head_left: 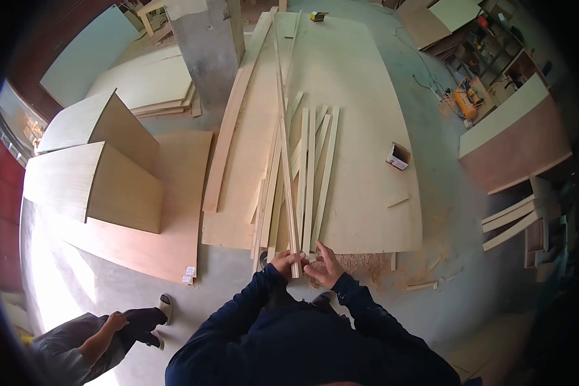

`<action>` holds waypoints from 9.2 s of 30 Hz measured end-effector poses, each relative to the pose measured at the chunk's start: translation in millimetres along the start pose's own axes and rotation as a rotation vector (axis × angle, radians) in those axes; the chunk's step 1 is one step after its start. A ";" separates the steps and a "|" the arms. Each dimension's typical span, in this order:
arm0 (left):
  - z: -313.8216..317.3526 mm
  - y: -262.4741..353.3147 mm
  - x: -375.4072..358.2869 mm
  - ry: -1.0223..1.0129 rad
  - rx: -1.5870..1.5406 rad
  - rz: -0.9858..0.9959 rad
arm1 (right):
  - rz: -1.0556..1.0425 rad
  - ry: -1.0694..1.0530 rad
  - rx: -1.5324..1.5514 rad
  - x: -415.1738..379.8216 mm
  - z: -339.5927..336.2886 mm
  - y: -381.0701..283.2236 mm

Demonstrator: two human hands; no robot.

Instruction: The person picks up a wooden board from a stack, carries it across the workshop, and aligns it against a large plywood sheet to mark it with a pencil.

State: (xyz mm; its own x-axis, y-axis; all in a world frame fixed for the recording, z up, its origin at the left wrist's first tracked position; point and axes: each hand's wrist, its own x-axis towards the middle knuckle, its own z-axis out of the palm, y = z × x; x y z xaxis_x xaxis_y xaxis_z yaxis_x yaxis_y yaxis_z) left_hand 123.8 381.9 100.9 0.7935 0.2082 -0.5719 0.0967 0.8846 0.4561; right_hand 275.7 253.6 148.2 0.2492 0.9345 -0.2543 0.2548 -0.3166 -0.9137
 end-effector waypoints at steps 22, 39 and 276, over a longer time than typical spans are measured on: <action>225.3 67.2 -78.1 -0.077 0.368 0.322 | -0.066 0.067 0.367 -62.9 -95.0 -189.7; 187.0 34.4 -65.7 -0.281 -0.260 0.326 | -0.318 0.170 0.248 -43.1 -77.3 -112.0; 1817.7 -1513.8 850.3 -0.914 0.826 -0.823 | 1.848 2.198 0.591 -1189.7 -1184.9 881.4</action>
State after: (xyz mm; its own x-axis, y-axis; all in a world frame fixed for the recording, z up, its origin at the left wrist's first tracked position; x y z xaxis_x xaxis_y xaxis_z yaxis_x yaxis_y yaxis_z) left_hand 1744.3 -1538.6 163.5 0.4108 -0.8280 -0.3816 0.7539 0.0732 0.6529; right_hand 1310.9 -1330.3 21.0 -0.2032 -0.9595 -0.1953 -0.8368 0.2737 -0.4741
